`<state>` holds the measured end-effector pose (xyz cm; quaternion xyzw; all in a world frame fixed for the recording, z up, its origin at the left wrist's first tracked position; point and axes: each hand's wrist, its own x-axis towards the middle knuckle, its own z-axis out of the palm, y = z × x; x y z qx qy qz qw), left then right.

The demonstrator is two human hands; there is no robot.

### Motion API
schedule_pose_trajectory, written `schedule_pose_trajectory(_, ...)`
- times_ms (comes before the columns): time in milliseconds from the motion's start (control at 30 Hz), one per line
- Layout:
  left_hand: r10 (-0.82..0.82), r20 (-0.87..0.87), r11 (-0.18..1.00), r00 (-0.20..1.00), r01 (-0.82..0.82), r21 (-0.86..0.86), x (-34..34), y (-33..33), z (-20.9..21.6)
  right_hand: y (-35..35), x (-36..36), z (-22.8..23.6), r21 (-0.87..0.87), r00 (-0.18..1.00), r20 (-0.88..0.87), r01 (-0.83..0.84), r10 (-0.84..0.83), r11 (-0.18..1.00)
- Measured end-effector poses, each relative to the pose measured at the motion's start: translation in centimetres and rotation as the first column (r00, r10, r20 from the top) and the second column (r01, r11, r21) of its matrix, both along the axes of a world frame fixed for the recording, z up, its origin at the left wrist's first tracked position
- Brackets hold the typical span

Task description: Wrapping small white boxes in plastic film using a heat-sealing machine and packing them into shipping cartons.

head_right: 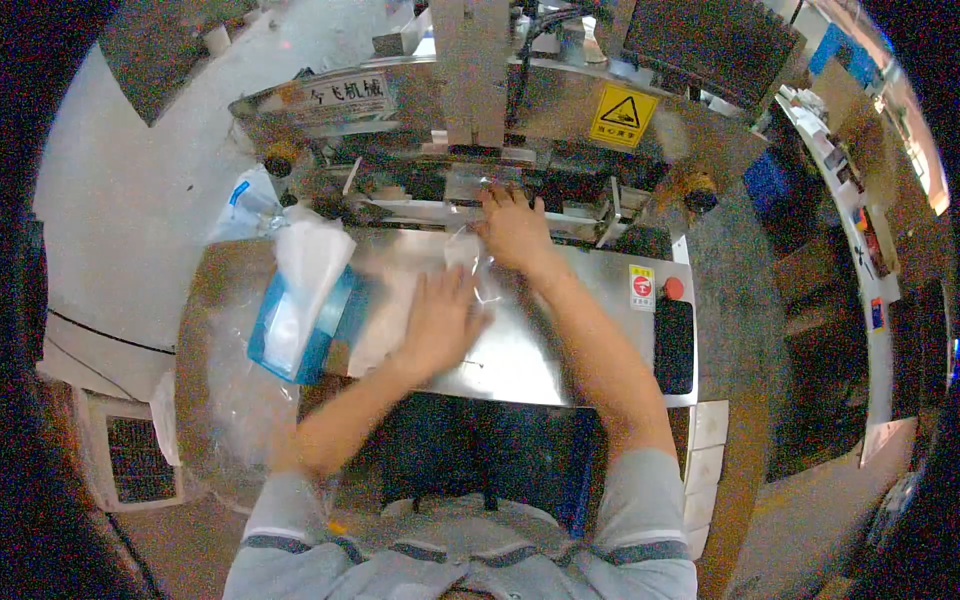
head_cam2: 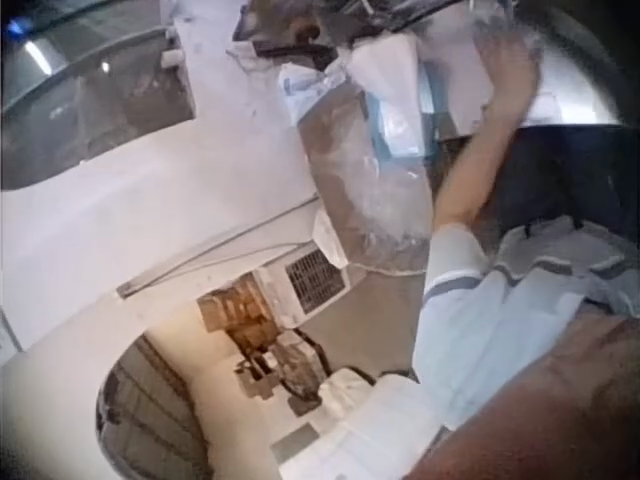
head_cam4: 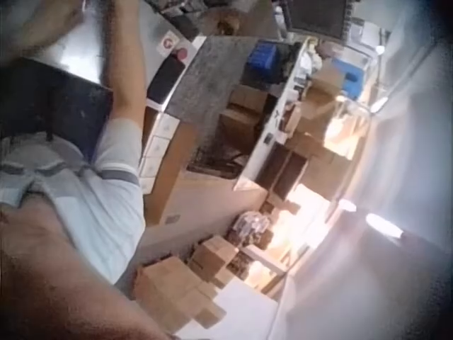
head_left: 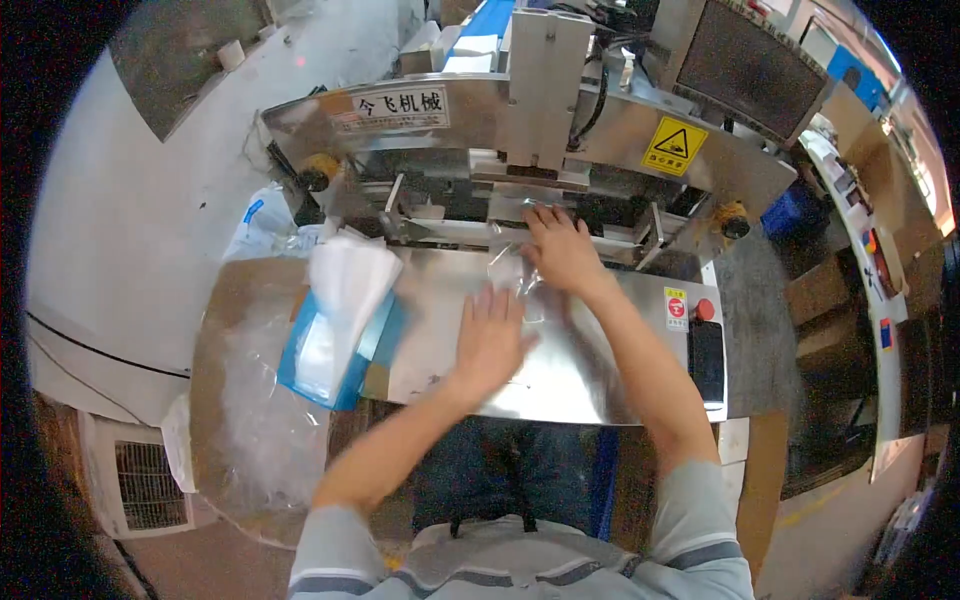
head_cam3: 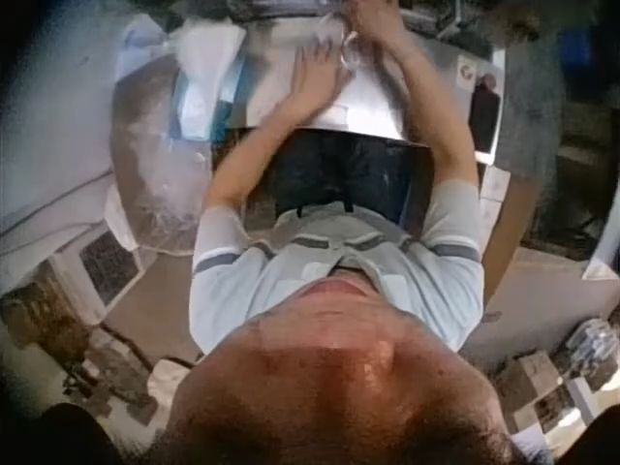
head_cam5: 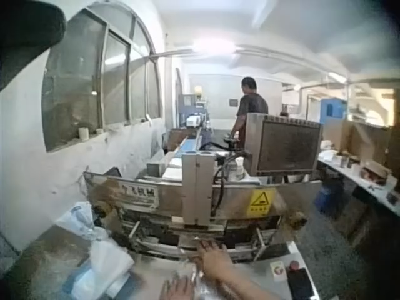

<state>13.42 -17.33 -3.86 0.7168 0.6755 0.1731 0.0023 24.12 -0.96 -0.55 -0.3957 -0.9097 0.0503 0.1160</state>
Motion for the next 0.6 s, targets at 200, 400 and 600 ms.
schedule_pose_trajectory(200,0.029,0.169,0.991,0.985,-0.051,0.126,1.4,-5.9,-1.8,0.2,-0.6,0.2,-0.020,0.997,0.071,0.017,-0.015,1.000)
schedule_pose_trajectory(400,0.011,0.225,0.964,0.974,-0.070,0.256,1.8,-6.0,-2.5,0.4,-0.5,-0.6,-0.006,0.999,0.051,0.020,-0.020,1.000)
schedule_pose_trajectory(600,0.034,0.215,0.955,0.976,-0.095,0.281,1.8,-6.4,-2.9,0.0,-1.0,0.1,0.043,0.999,0.031,0.031,-0.033,0.999)
